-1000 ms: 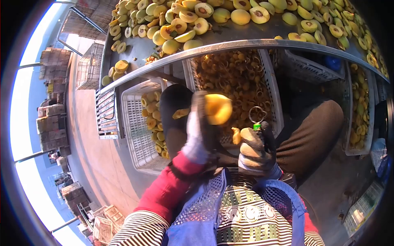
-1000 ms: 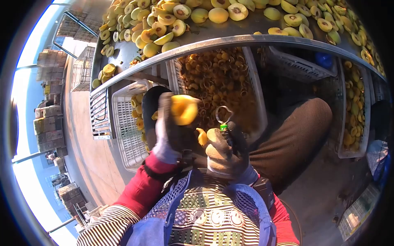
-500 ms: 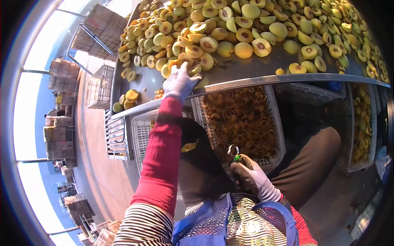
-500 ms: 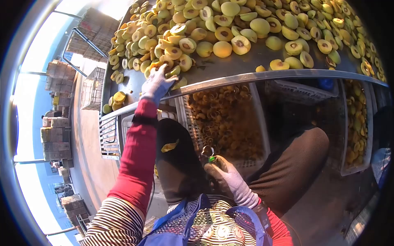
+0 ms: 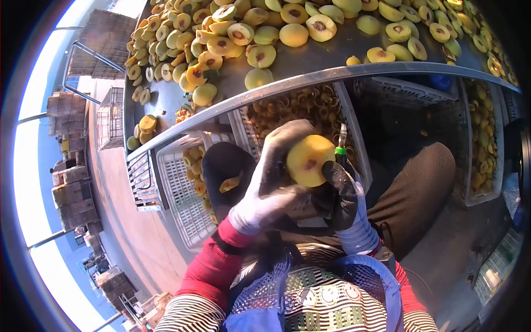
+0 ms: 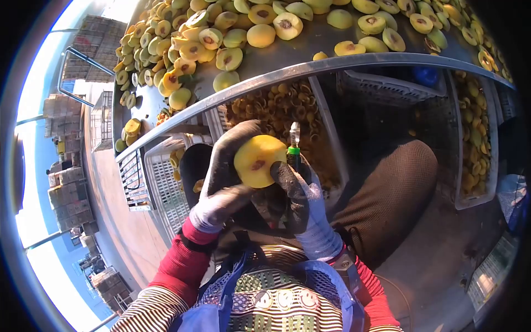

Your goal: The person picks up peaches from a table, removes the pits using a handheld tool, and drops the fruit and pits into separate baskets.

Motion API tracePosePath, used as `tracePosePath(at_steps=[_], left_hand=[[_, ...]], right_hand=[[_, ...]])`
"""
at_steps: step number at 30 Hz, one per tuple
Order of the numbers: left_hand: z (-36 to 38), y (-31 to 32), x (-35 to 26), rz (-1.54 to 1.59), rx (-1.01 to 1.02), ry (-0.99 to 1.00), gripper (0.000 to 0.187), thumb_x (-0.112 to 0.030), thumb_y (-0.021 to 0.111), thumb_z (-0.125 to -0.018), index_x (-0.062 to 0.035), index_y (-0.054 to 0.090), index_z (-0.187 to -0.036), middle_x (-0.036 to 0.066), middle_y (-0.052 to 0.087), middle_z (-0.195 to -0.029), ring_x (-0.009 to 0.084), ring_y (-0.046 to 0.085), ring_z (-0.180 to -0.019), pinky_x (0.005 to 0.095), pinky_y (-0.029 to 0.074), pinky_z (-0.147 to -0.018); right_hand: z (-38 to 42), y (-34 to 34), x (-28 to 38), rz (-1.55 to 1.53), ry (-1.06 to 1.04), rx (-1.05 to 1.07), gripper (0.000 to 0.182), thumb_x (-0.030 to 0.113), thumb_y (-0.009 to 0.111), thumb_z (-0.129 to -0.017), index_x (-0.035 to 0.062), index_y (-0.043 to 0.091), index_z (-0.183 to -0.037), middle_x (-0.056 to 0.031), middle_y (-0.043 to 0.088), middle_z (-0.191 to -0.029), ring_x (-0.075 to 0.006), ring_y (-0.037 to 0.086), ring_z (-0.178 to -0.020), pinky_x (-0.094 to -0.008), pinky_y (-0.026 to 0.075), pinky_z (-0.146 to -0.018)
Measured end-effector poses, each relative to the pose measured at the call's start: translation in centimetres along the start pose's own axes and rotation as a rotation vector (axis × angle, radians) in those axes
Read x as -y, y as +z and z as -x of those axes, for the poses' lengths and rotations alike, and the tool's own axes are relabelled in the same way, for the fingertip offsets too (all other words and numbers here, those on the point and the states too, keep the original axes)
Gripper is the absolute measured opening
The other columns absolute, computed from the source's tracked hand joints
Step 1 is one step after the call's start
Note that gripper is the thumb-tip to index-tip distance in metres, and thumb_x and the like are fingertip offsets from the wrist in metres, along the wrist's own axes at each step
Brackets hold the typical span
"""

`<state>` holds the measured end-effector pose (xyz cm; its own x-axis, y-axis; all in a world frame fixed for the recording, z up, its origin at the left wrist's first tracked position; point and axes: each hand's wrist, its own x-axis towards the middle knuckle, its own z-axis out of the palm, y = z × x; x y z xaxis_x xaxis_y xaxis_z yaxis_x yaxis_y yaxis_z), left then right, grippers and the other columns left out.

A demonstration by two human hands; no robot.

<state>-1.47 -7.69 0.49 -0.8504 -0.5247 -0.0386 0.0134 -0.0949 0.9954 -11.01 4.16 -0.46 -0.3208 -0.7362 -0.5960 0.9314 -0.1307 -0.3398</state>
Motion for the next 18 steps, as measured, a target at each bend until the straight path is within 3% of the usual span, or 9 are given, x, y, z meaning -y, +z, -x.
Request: tracePosePath(at_steps=[1,2,4,6,10,12,13,16,18], left_hand=[[0.7,1.0,-0.6,0.328,-0.078,-0.051,0.066,-0.019,0.062,-0.083,-0.0018,0.033,-0.139,0.014,0.040,-0.136,0.0243,0.039,-0.128,0.0371,0.027,-0.109],[1.0,1.9,0.7,0.275,-0.240,-0.017,0.056,-0.029,0.057,-0.091,-0.0015,0.038,-0.136,0.013,0.043,-0.133,0.0223,0.043,-0.124,0.0356,0.031,-0.106],[1.5,2.4,0.6,-0.104,-0.296,-0.059,0.049,-0.034,0.054,-0.095,-0.0017,0.046,-0.131,0.011,0.050,-0.127,0.0187,0.049,-0.115,0.0327,0.040,-0.098],[1.6,2.5,1.4,-0.184,-0.450,-0.095,0.033,-0.028,0.045,-0.100,-0.0024,0.059,-0.115,0.009,0.061,-0.106,0.0152,0.060,-0.092,0.0276,0.049,-0.079],[2.9,1.7,2.3,-0.265,-0.425,-0.037,0.030,-0.024,0.044,-0.100,-0.0010,0.061,-0.109,0.010,0.063,-0.099,0.0153,0.060,-0.086,0.0271,0.048,-0.077],[3.4,2.1,2.3,-0.180,-0.468,-0.064,0.030,-0.023,0.044,-0.100,-0.0002,0.061,-0.108,0.011,0.063,-0.099,0.0155,0.060,-0.086,0.0272,0.048,-0.077],[3.5,2.4,2.2,-0.179,-0.476,-0.011,0.030,-0.022,0.044,-0.099,0.0006,0.061,-0.108,0.011,0.063,-0.098,0.0157,0.060,-0.086,0.0276,0.048,-0.077],[3.9,2.8,1.8,-0.171,-0.476,0.031,0.030,-0.021,0.043,-0.099,0.0024,0.060,-0.107,0.012,0.064,-0.096,0.0159,0.060,-0.087,0.0280,0.048,-0.078],[4.1,3.2,1.4,-0.178,-0.443,0.052,0.031,-0.022,0.044,-0.099,0.0025,0.060,-0.108,0.012,0.064,-0.096,0.0155,0.060,-0.085,0.0273,0.047,-0.077]], right_hand=[[-0.4,-0.5,-1.0,-0.049,-0.047,-0.018,0.023,0.012,0.064,-0.088,0.0026,0.057,-0.109,-0.0035,0.062,-0.082,-0.0079,0.056,-0.054,-0.0203,0.047,-0.050],[-0.6,-1.0,-1.6,-0.048,-0.047,-0.015,0.023,0.012,0.064,-0.088,0.0026,0.057,-0.109,-0.0035,0.062,-0.082,-0.0079,0.056,-0.054,-0.0203,0.047,-0.050],[-0.6,-1.3,-2.2,0.434,-0.372,0.074,0.022,0.010,0.062,-0.089,0.0026,0.055,-0.109,-0.0023,0.062,-0.085,-0.0059,0.059,-0.063,-0.0168,0.047,-0.054],[-0.1,-1.4,-2.4,0.217,-0.255,0.029,0.020,0.012,0.060,-0.091,0.0021,0.054,-0.107,-0.0016,0.061,-0.088,-0.0054,0.060,-0.072,-0.0169,0.048,-0.061],[1.1,-2.0,-2.7,0.419,-0.357,0.072,0.017,0.017,0.059,-0.093,0.0009,0.054,-0.096,-0.0051,0.063,-0.079,-0.0092,0.058,-0.068,-0.0261,0.048,-0.061],[2.5,-2.1,-3.2,1.064,-0.451,0.169,0.018,0.015,0.059,-0.093,-0.0013,0.055,-0.086,-0.0142,0.058,-0.068,-0.0160,0.057,-0.061,-0.0327,0.044,-0.055],[2.8,-2.9,-4.0,1.240,-0.547,0.121,0.020,0.015,0.061,-0.092,-0.0021,0.057,-0.083,-0.0204,0.053,-0.064,-0.0252,0.053,-0.056,-0.0381,0.040,-0.055],[2.8,-4.6,-6.6,0.965,-0.418,0.114,0.023,0.020,0.062,-0.091,-0.0010,0.057,-0.084,-0.0176,0.053,-0.063,-0.0299,0.048,-0.053,-0.0381,0.040,-0.054],[3.8,-3.8,-6.0,0.921,-0.587,0.145,0.026,0.023,0.061,-0.093,-0.0010,0.055,-0.083,-0.0135,0.053,-0.061,-0.0254,0.047,-0.051,-0.0361,0.040,-0.054]])
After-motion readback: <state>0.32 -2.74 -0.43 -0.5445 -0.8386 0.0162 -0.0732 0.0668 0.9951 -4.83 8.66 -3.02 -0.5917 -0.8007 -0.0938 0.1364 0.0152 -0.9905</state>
